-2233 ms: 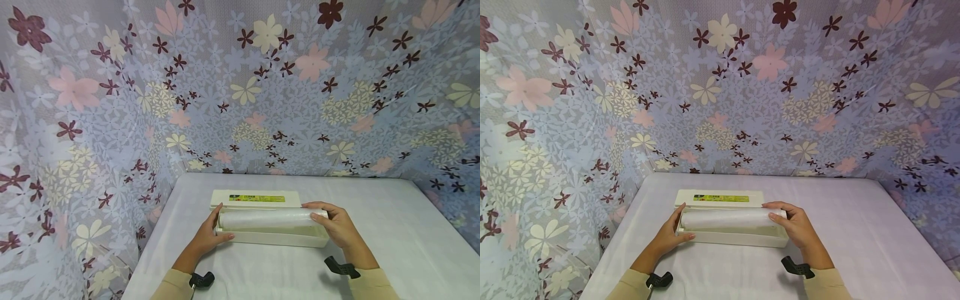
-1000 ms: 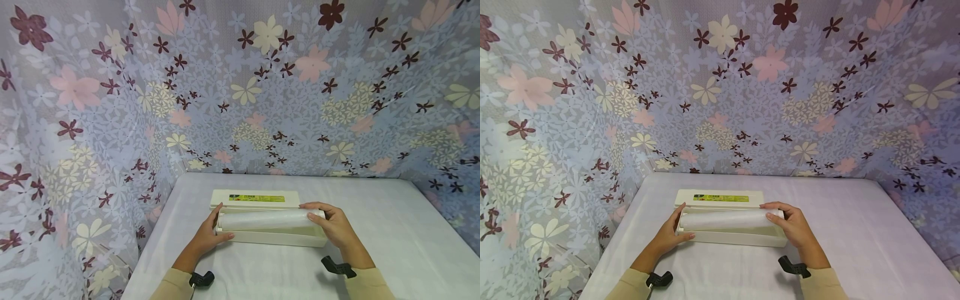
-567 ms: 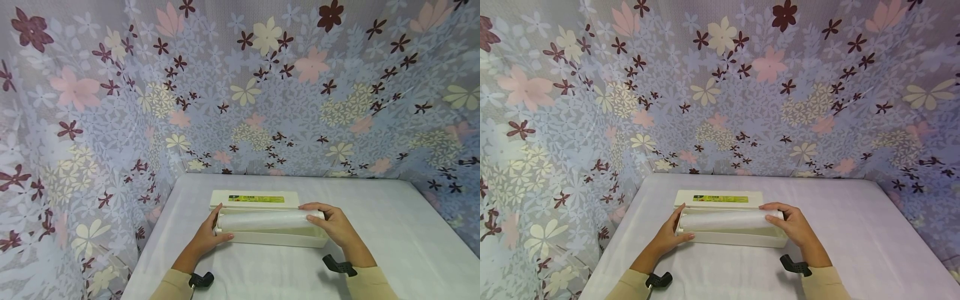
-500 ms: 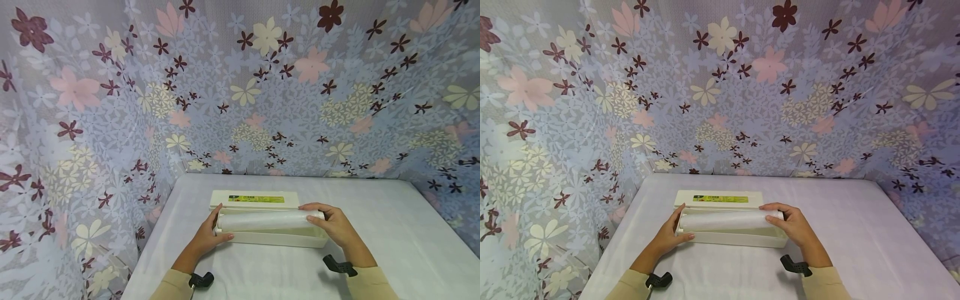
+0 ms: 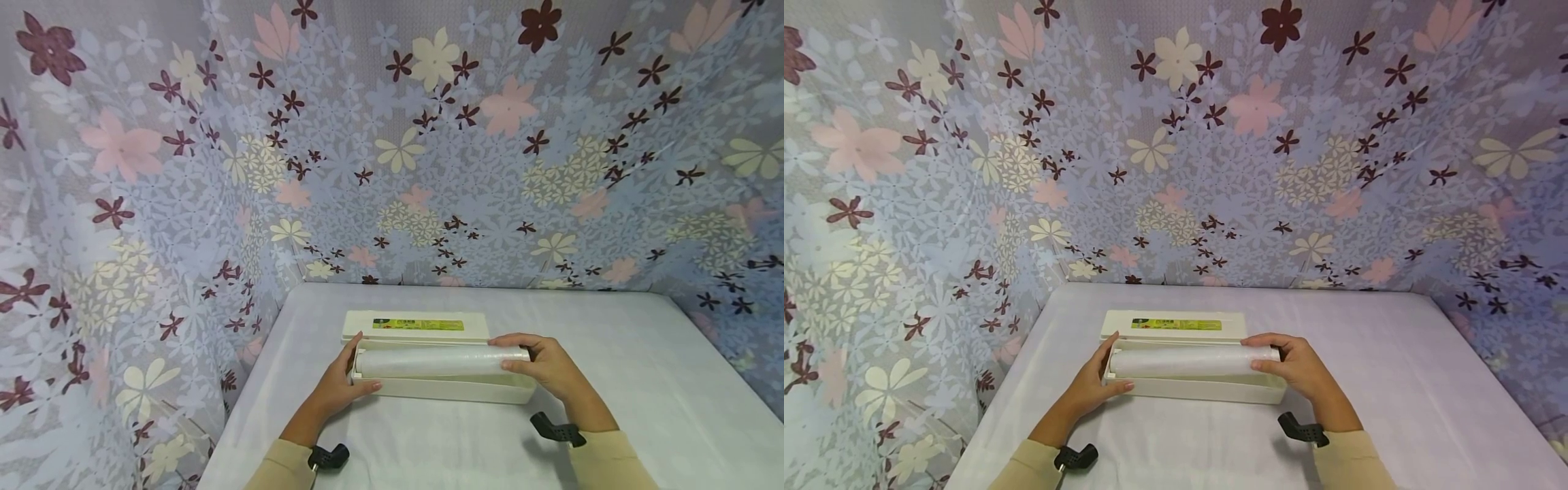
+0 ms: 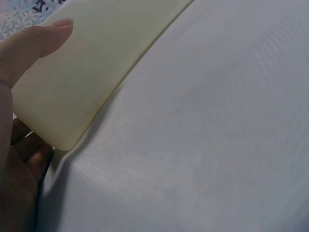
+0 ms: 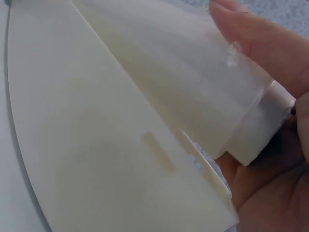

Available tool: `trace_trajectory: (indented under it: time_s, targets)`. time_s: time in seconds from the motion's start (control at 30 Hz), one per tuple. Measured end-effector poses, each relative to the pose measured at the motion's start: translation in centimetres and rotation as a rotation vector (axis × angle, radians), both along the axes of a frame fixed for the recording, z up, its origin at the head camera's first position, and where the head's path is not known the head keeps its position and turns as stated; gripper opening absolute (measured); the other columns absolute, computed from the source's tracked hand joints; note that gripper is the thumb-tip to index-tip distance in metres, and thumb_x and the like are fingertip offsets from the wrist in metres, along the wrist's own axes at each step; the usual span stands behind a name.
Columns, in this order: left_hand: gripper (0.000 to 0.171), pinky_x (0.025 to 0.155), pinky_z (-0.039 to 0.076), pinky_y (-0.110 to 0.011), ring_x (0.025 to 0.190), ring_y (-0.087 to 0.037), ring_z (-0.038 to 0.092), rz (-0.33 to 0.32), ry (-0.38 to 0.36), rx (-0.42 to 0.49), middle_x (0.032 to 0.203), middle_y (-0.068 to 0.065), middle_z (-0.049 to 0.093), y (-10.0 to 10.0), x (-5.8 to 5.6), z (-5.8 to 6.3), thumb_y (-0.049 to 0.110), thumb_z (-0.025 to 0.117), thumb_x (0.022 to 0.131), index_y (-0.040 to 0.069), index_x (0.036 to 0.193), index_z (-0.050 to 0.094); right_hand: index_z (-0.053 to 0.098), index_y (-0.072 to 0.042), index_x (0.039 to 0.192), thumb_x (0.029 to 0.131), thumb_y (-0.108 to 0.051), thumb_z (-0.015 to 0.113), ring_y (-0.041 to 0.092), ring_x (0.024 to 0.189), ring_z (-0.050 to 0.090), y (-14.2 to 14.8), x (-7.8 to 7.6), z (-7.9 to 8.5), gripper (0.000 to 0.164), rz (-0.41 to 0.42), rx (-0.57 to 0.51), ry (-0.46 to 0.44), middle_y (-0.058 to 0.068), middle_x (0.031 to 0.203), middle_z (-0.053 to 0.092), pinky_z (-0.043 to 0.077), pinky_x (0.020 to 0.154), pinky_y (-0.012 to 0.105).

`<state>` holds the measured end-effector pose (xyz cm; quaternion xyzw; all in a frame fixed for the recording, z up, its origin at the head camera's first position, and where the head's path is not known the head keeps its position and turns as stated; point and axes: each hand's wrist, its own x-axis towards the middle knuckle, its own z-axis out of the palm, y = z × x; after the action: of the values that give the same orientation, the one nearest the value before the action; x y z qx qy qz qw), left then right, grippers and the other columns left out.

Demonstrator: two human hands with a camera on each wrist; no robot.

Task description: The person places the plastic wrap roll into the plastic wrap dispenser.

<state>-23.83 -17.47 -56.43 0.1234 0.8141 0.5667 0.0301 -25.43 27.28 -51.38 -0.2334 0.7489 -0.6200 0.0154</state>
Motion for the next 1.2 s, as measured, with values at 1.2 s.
trace_trajectory:
  time_s: [1.2]
  targets:
    - [0.113, 0.115, 0.036, -0.056, 0.147, -0.034, 0.04, 0.004, -0.002, 0.01, 0.168, -0.009, 0.033, 0.19, -0.14, -0.14, 0.032, 0.095, 0.081, 0.021, 0.169, 0.024, 0.08, -0.014, 0.123, 0.076, -0.016, 0.096, 0.02, 0.116, 0.067, 0.01, -0.37, 0.3, 0.049, -0.017, 0.248, -0.008, 0.011, 0.131, 0.07, 0.059, 0.085, 0.033]
